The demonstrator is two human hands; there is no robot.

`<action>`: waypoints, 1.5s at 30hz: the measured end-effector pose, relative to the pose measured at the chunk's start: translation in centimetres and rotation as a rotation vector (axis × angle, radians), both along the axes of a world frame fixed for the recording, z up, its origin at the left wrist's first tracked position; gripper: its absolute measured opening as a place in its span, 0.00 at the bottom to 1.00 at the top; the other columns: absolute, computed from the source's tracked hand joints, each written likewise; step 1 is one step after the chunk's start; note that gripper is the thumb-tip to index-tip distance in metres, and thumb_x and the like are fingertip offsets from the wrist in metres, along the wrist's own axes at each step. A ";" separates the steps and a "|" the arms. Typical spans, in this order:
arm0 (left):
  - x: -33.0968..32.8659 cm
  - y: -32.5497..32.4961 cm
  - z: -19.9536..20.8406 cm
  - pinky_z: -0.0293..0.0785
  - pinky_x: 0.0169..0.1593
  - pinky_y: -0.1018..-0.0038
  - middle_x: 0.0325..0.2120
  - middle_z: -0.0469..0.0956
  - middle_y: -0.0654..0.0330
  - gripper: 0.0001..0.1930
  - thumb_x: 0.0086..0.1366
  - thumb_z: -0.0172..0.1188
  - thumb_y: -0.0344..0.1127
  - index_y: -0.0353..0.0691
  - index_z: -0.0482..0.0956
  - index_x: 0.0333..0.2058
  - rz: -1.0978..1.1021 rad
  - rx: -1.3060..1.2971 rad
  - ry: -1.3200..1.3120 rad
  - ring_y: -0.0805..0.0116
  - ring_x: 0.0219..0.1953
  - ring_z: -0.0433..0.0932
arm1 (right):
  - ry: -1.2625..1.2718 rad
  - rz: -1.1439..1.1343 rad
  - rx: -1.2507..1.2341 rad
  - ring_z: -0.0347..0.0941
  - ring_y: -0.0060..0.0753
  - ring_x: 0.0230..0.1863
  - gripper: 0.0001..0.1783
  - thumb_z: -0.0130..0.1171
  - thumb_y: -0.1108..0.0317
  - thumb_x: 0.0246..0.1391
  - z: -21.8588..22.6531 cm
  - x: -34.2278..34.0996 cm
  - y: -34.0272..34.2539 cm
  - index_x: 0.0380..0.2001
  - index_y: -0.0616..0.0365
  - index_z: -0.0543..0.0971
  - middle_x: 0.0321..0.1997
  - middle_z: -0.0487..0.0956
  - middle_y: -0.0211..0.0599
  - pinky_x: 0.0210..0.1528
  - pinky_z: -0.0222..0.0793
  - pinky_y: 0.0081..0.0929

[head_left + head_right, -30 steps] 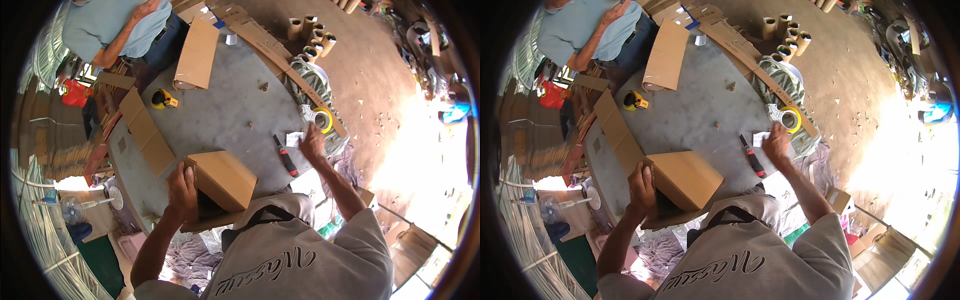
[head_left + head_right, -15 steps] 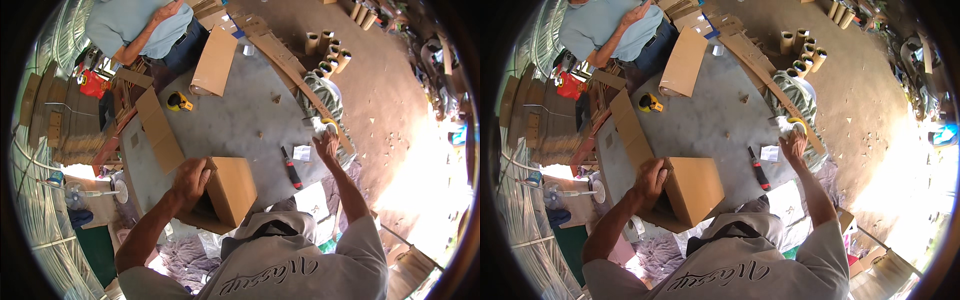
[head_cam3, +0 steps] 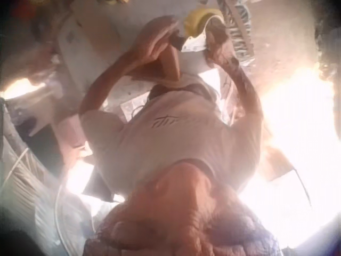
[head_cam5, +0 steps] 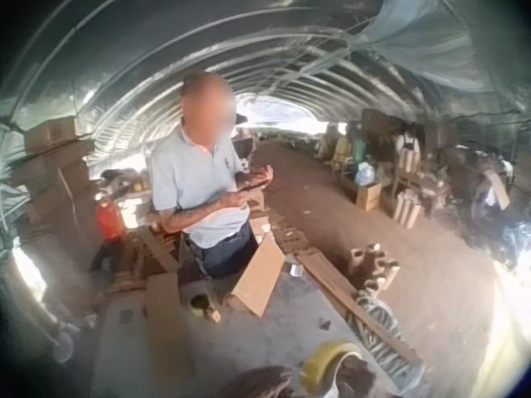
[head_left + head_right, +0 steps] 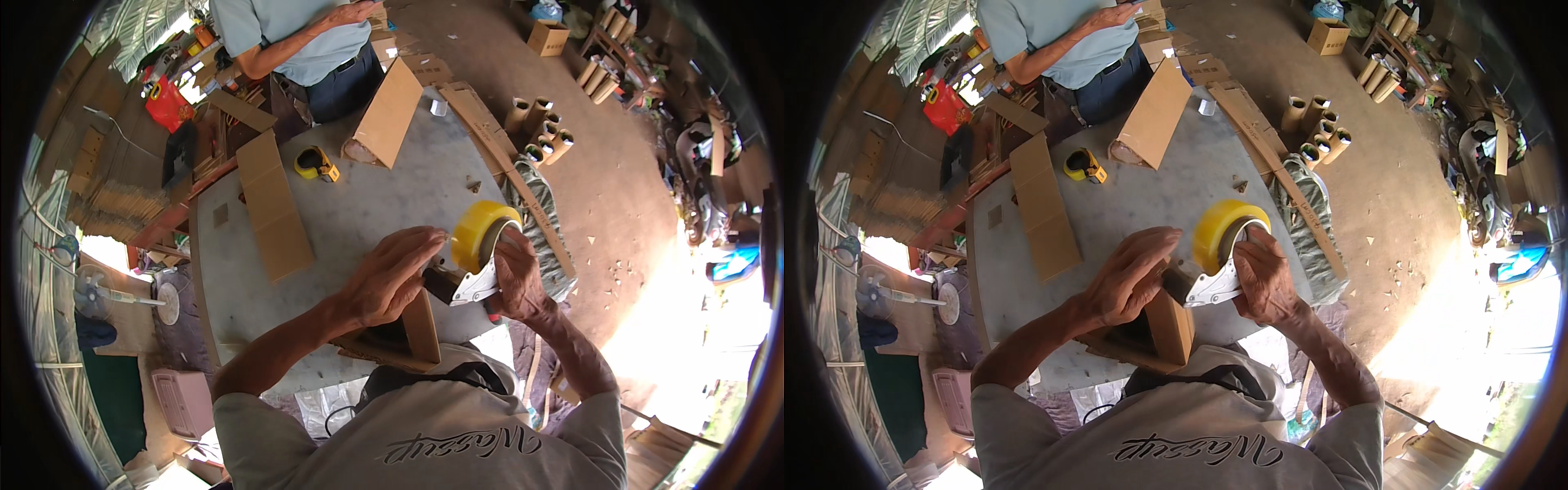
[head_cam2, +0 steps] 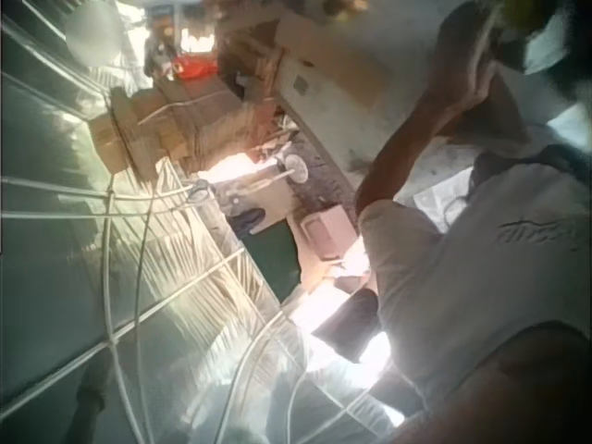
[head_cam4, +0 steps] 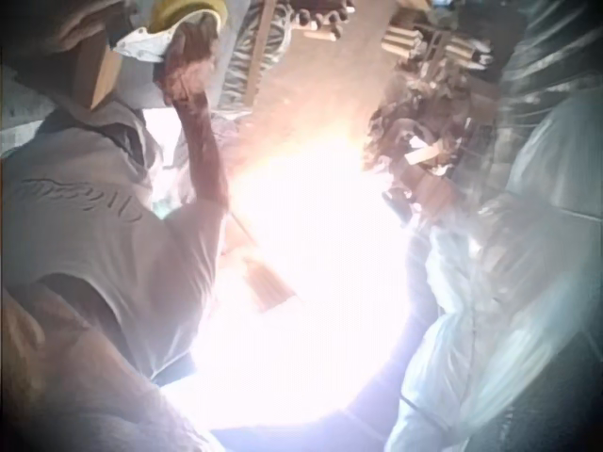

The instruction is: The person cuts a large sheet of cardboard with a utility knife, folds it into a box shape, and secures the seams with packing tape. A second person assists by taping another box nearby.

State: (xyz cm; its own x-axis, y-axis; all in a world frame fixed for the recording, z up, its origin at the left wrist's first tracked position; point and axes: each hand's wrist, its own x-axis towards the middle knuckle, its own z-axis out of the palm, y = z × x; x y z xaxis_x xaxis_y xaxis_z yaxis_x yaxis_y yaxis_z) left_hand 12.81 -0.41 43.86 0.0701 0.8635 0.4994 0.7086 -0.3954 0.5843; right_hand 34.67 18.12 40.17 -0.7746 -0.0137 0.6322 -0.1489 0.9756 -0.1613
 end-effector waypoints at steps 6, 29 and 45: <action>-1.1 0.3 -0.2 0.74 0.46 0.64 0.34 0.79 0.56 0.13 0.53 0.60 0.15 0.34 0.82 0.38 0.022 0.116 -0.162 0.57 0.41 0.78 | -0.077 0.087 -0.101 0.78 0.53 0.36 0.30 0.65 0.72 0.40 2.4 -1.5 -2.0 0.49 0.69 0.69 0.32 0.78 0.49 0.60 0.67 0.53; -8.8 -4.3 -5.6 0.72 0.32 0.77 0.22 0.82 0.60 0.08 0.63 0.64 0.31 0.32 0.86 0.31 0.505 -0.580 -0.971 0.77 0.24 0.75 | -1.053 -0.379 -1.603 0.78 0.27 0.40 0.26 0.62 0.56 0.59 10.0 -0.7 -5.1 0.50 0.70 0.80 0.38 0.83 0.38 0.45 0.72 0.30; -8.3 -5.2 -8.5 0.71 0.28 0.73 0.19 0.80 0.60 0.10 0.60 0.66 0.34 0.31 0.87 0.29 0.468 -0.575 -1.153 0.75 0.23 0.76 | -1.121 -0.451 -1.726 0.80 0.31 0.39 0.27 0.64 0.56 0.56 7.9 0.7 -4.6 0.48 0.73 0.79 0.38 0.83 0.41 0.45 0.73 0.30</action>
State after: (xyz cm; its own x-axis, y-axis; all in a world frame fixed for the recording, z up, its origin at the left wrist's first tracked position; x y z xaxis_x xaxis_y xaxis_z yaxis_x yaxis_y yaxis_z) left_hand 4.47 -5.60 35.32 -0.4899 0.7946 -0.3586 -0.2878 0.2408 0.9269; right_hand 35.39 13.49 48.03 -0.5225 0.1876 -0.8317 0.7784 -0.2931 -0.5552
